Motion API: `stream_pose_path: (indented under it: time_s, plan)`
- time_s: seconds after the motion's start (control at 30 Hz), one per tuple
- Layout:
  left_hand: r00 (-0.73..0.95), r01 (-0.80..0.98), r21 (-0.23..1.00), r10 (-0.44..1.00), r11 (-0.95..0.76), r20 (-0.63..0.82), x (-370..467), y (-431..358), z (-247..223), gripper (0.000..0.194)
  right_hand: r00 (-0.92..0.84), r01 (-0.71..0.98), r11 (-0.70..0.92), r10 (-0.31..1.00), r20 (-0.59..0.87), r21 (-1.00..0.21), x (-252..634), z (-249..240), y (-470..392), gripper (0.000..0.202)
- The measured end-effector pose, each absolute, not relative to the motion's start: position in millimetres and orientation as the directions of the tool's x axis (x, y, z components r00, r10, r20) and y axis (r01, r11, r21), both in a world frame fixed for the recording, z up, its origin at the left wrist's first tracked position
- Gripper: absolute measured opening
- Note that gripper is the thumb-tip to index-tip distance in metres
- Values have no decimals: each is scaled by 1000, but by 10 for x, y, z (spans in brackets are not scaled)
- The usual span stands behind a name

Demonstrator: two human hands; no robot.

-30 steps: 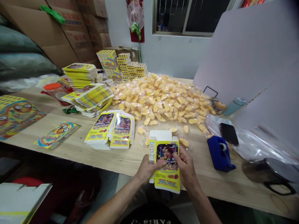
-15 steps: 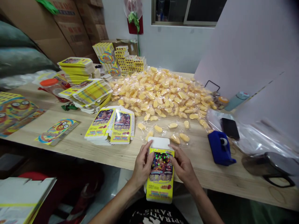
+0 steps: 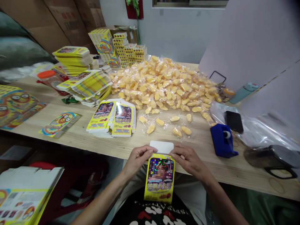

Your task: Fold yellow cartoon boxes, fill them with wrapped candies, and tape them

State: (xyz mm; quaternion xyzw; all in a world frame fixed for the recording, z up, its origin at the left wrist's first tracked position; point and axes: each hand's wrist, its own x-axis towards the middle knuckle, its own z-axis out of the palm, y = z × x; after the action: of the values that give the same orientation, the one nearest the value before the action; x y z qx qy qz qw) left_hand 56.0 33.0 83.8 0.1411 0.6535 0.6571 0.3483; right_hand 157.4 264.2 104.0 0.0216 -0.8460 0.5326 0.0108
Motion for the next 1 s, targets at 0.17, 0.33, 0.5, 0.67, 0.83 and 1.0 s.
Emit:
stream_pose_path:
  time_s: [0.17,0.33,0.5,0.67,0.83,1.0]
  plan:
    - [-705,-415,907,653,-65,-276,551,288,996,55,-994,41,129,108,-27,-991,1631,943,2491,33]
    - [-649,-458,887,702,-50,-295,516,240,1066,49,-981,-56,396,151,125,-917,1659,1016,2371,22]
    - [-642,-374,927,713,30,-283,479,155,922,36,-988,-142,493,-13,156,-858,1628,1086,2381,22]
    - [-621,-84,990,771,112,-139,390,109,946,34,-994,-98,461,-5,108,-882,1628,958,2463,9]
    - [-618,-52,989,773,140,-142,377,133,1089,31,-991,-93,427,44,124,-900,1645,975,2443,31]
    - [-588,-288,953,767,98,-257,416,221,1103,44,-997,-69,485,-57,48,-872,1616,1276,2499,13]
